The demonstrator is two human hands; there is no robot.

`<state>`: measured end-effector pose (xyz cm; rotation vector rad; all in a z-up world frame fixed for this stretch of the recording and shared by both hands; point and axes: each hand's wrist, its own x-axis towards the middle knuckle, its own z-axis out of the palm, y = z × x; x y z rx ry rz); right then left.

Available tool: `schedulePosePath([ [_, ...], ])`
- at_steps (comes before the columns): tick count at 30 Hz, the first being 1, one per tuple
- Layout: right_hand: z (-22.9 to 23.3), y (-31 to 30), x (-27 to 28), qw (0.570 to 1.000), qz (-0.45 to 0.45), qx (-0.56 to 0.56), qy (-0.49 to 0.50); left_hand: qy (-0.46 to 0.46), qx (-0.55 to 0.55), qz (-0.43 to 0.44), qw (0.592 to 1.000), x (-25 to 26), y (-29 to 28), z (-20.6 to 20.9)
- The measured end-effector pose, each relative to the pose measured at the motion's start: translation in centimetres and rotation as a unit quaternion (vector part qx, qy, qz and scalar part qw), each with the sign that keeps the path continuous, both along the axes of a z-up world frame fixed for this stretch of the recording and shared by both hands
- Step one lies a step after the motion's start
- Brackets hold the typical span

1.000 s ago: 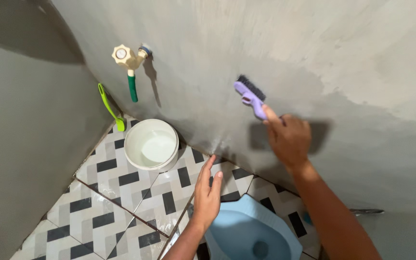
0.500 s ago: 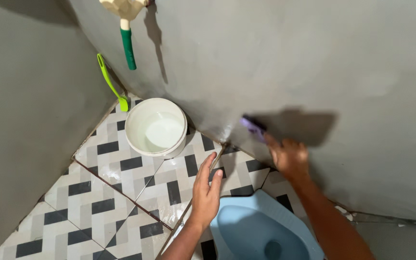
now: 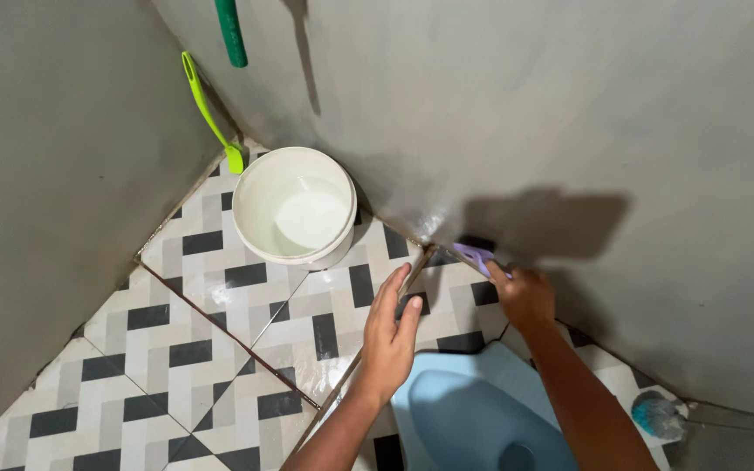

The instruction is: The person scrubs the concrete wall of a bathroom using a purple brush, moving it across different sections of the wall near a water tap and a squat toilet.

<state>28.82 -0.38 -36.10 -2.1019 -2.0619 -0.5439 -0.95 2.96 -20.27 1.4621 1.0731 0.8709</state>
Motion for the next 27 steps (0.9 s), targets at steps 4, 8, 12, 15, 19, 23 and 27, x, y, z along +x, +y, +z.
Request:
schedulePosePath([
  [4, 2.4, 1.3, -0.9, 0.999, 0.003, 0.028, 0.044, 0.002, 0.001, 0.009, 1.0, -0.1, 0.5, -1.0],
  [8, 9.2, 4.1, -3.4, 0.998, -0.03, 0.061, 0.004, 0.005, 0.049, 0.019, 0.999, -0.1, 1.1, -2.2],
  [12, 7.9, 6.3, -4.7, 0.993, -0.011, 0.118, -0.019, -0.002, 0.062, 0.03, 0.998, 0.7, 1.9, -3.5],
  [15, 0.0, 6.3, -3.7, 0.995, 0.014, 0.079, -0.057, -0.002, 0.05, 0.022, 0.998, 1.1, 1.9, -4.7],
  [19, -12.7, 3.3, 0.4, 0.988, -0.034, -0.107, -0.107, -0.014, 0.003, 0.025, 1.0, 1.3, 0.9, -6.3],
  [23, -16.7, 2.5, 2.2, 0.993, -0.054, -0.088, -0.06, 0.01, 0.05, 0.029, 0.998, 0.8, 0.5, -7.7],
  [27, -7.1, 5.0, -1.6, 0.999, -0.022, -0.041, -0.016, 0.018, 0.038, 0.042, 0.998, 0.9, 0.4, -7.7],
])
